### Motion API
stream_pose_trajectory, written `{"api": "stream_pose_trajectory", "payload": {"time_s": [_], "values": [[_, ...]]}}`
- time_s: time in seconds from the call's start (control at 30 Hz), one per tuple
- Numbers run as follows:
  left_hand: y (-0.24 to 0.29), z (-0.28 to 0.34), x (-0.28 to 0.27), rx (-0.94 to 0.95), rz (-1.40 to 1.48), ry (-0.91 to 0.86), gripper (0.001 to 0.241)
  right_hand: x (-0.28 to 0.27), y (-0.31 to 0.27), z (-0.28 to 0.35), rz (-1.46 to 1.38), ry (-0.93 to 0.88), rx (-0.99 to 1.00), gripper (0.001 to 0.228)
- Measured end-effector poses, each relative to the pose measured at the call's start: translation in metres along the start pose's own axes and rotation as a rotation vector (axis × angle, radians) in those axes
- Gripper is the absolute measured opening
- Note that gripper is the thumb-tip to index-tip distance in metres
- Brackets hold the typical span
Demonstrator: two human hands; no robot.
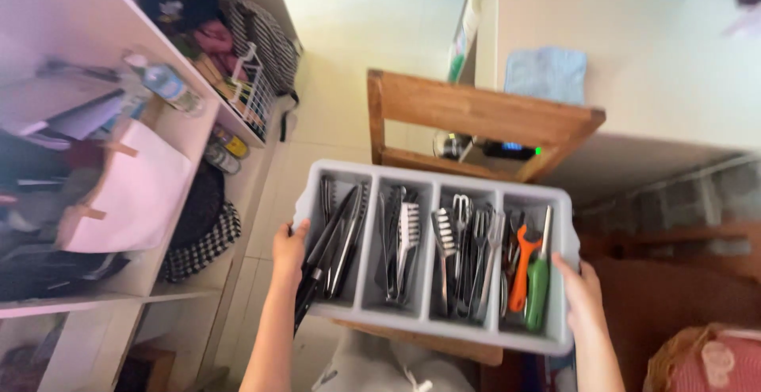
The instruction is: Relocating a cutlery tray and then wiping down a service counter and a white bust sculpture with a cloth.
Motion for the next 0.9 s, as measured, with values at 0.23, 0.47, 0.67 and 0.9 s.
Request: {"api": "stream_pose_trajectory", "payload": {"time_s": [0.23,0.47,0.67,0.9], "values": [[0.036,0.018,-0.039,-0.069,-0.02,0.07,0.069,0.001,-0.04,0.02,0.004,-0.197,0.105,0.05],[0.033,0.036,-0.092,-0.14,0.044,0.182,0.067,0.037,-0.049,-0.018,0.069,-0.399,0.064,0.046],[0.002,0.066,-0.146,-0.184,0.143,0.312,0.066,0.098,-0.07,-0.049,0.196,-0.496,-0.01,0.051],[0.002,0.106,-0.201,-0.235,0.226,0.335,0.063,0.145,-0.085,-0.038,0.283,-0.597,-0.118,0.059]]}}
Point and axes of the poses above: each hand's wrist, its own z-axis away from the middle knuckle, its own x-axis out of the palm, y = z × x, the point moved 2 cm from there along -z, towards the middle knuckle, and after that the axes turned 6 degrees about -x, right-handed, at the moved point
